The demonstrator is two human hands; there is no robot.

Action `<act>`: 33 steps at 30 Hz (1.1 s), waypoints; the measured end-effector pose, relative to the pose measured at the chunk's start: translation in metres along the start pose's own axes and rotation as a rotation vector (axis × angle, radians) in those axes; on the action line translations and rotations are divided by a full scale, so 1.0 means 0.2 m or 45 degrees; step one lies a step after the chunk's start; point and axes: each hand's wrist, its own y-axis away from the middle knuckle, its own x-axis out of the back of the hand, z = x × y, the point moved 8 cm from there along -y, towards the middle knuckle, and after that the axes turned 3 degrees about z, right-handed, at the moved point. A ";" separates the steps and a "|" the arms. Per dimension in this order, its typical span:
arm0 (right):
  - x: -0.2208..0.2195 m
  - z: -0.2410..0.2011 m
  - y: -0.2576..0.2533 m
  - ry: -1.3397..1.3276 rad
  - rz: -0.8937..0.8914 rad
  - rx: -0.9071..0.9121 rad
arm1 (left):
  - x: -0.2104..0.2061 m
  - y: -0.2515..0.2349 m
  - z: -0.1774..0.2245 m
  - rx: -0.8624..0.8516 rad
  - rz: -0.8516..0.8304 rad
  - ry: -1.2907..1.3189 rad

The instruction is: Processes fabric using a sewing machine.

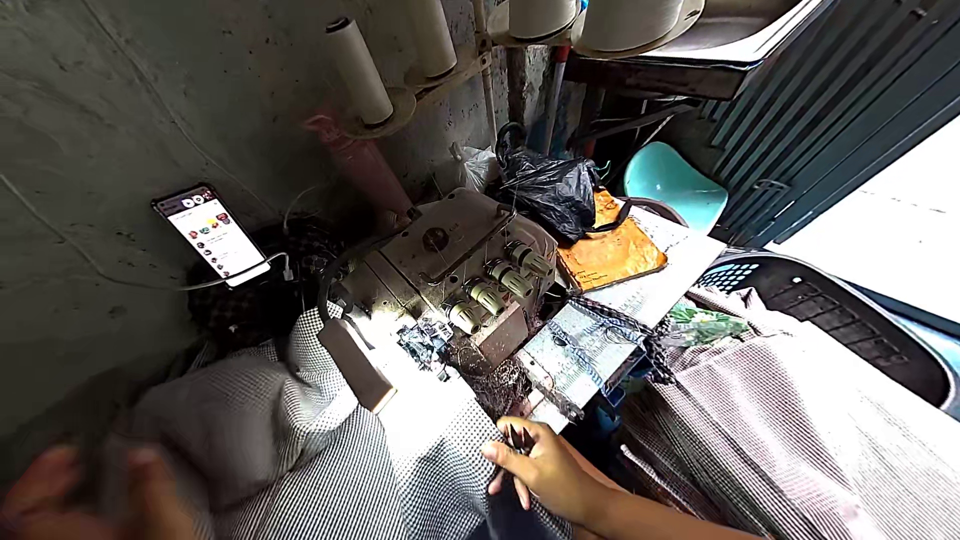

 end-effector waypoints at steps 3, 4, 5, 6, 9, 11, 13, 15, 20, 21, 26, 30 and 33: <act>0.04 0.05 0.17 0.050 0.052 -0.077 | -0.44 0.32 0.58 -0.155 -0.378 0.184; 0.06 0.07 0.23 0.068 0.064 -0.099 | -0.55 0.42 0.67 -0.172 -0.432 0.178; 0.08 0.09 0.28 0.085 0.066 -0.114 | -0.63 0.51 0.72 -0.172 -0.460 0.157; 0.09 0.11 0.33 0.108 0.054 -0.110 | -0.69 0.58 0.74 -0.161 -0.481 0.133; 0.14 0.13 0.42 0.183 0.022 -0.073 | -0.76 0.66 0.72 -0.122 -0.472 0.109; 0.16 0.13 0.44 0.191 0.023 -0.045 | -0.76 0.67 0.71 -0.101 -0.471 0.109; 0.17 0.12 0.43 0.166 0.020 -0.005 | -0.77 0.66 0.71 -0.087 -0.471 0.085; 0.15 0.10 0.41 0.148 0.008 -0.007 | -0.78 0.64 0.71 -0.081 -0.489 0.053; 0.10 0.05 0.26 0.104 -0.015 0.074 | -0.84 0.51 0.64 -0.053 -0.511 0.015; 0.09 0.04 0.23 0.090 -0.020 0.096 | -0.85 0.48 0.62 -0.051 -0.509 -0.008; 0.04 -0.03 0.07 0.042 -0.028 0.144 | -0.91 0.39 0.49 0.128 -0.560 -0.197; 0.01 -0.06 0.01 0.024 0.004 0.185 | -0.95 0.34 0.41 0.348 -0.705 -0.261; 0.01 -0.06 0.01 -0.007 0.049 0.188 | -0.92 0.35 0.44 0.206 -0.639 -0.144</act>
